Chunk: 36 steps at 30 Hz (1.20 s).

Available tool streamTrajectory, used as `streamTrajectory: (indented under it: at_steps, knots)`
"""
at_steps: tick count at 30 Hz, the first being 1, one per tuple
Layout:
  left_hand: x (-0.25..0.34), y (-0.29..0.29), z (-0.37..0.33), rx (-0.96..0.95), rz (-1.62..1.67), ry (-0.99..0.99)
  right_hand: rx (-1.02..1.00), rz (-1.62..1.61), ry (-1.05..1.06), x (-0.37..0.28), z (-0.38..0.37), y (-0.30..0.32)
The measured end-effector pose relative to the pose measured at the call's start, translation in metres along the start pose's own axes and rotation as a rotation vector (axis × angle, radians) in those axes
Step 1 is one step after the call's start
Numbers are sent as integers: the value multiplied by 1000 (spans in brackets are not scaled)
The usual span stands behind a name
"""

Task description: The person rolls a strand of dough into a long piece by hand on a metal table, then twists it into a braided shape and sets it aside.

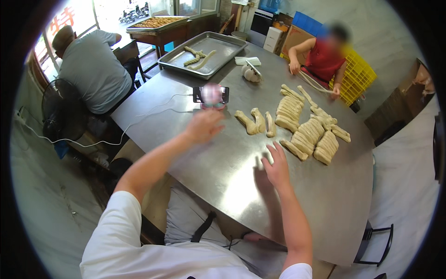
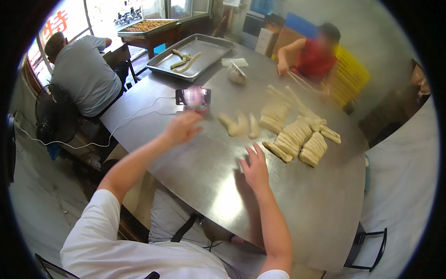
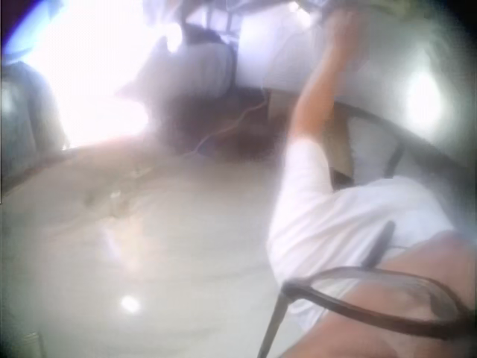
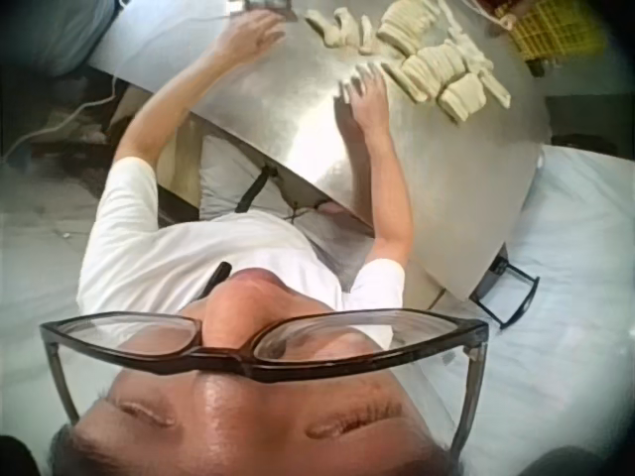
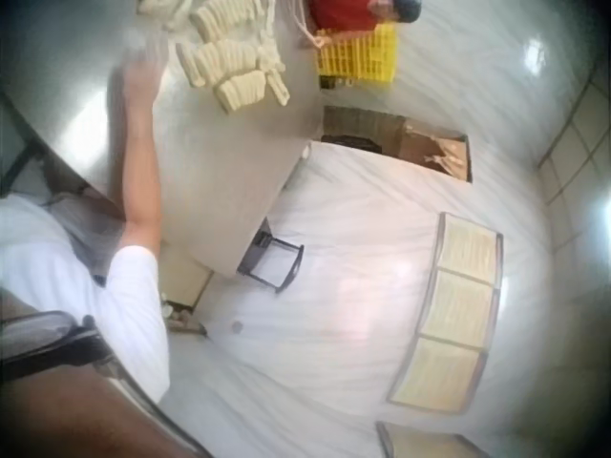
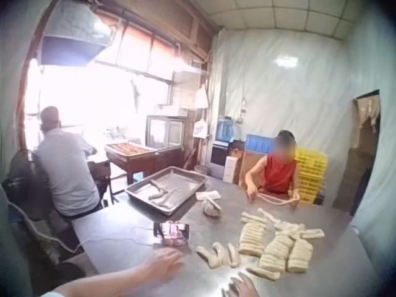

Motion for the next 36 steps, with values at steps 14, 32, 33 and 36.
streamTrajectory:
  at_steps: [14, 32, 33, 36]
  knots:
    - [164, -193, -149, -248, 380, 123, 371, 298, -341, 180, -1, 75]
    - [210, -98, -72, -221, 584, -194, 44, 264, 334, 70, 78, 50]
    - [207, -85, -52, -263, 574, -229, -10, 320, 316, 59, 96, 42]
    - [200, -67, 3, -257, 515, -241, -17, 403, 311, 16, 129, 24]
Point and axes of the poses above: each hand's wrist, its own z-axis away from the middle knuckle, its own y-axis out of the back of the hand, x = y × z, the point moved 5 cm from there along -z, towards the middle knuckle, and after that the axes turned 14 degrees about -y, right-handed, at the moved point
